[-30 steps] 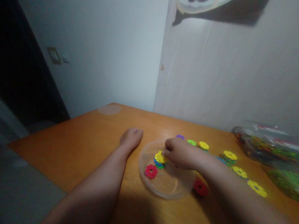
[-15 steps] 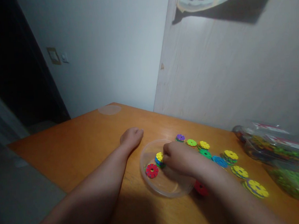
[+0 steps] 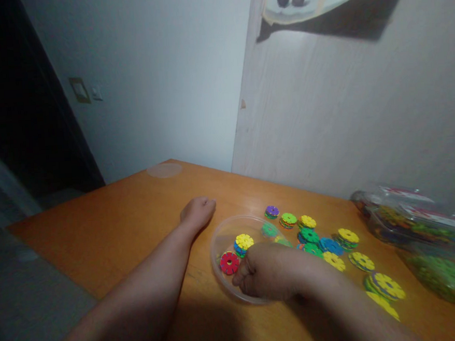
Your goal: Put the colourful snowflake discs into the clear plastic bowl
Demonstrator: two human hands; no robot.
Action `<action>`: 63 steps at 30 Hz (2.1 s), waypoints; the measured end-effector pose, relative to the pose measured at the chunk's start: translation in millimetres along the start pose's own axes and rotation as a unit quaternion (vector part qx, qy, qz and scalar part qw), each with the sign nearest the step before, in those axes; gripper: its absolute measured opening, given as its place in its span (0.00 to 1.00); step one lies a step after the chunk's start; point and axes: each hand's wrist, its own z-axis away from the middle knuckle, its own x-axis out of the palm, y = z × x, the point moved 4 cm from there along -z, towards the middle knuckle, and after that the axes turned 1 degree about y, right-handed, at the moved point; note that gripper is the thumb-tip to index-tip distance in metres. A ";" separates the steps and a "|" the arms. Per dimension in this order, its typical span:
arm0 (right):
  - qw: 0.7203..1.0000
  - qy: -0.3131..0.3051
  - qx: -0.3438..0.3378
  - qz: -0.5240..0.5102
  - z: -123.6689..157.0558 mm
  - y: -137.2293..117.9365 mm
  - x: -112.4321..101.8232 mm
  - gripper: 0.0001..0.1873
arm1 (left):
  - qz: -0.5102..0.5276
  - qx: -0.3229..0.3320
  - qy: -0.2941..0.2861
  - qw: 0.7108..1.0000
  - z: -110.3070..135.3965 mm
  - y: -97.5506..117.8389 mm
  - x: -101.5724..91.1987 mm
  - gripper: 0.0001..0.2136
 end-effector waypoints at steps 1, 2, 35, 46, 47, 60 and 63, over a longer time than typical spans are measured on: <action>1.000 -0.011 -0.013 -0.002 0.0 -0.8 0.3 0.14 | -0.001 0.000 0.001 1.000 0.2 0.5 -0.7 0.21; 0.999 -0.020 -0.029 -0.005 0.2 -1.7 0.5 0.15 | -0.002 0.000 0.002 1.000 0.4 1.0 -1.5 0.21; 0.952 0.264 0.146 -0.048 88.9 72.5 1.3 0.07 | 0.008 0.002 -0.002 1.000 -1.1 -0.9 -2.2 0.23; 0.953 0.229 0.198 0.003 75.1 81.7 34.7 0.05 | 0.005 0.005 -0.007 1.000 -2.5 -1.8 -2.3 0.23; 0.953 0.230 0.198 0.001 75.2 81.3 34.9 0.05 | 0.005 0.003 -0.008 1.000 -2.4 -2.0 -2.1 0.23; 0.924 0.360 0.125 0.013 89.9 46.4 -29.4 0.20 | -0.002 -0.004 -0.006 1.000 -0.8 -1.3 -0.8 0.23; 0.940 0.319 0.088 0.079 58.7 19.5 -37.6 0.17 | 0.000 0.004 -0.004 1.000 -0.3 -0.9 -1.3 0.22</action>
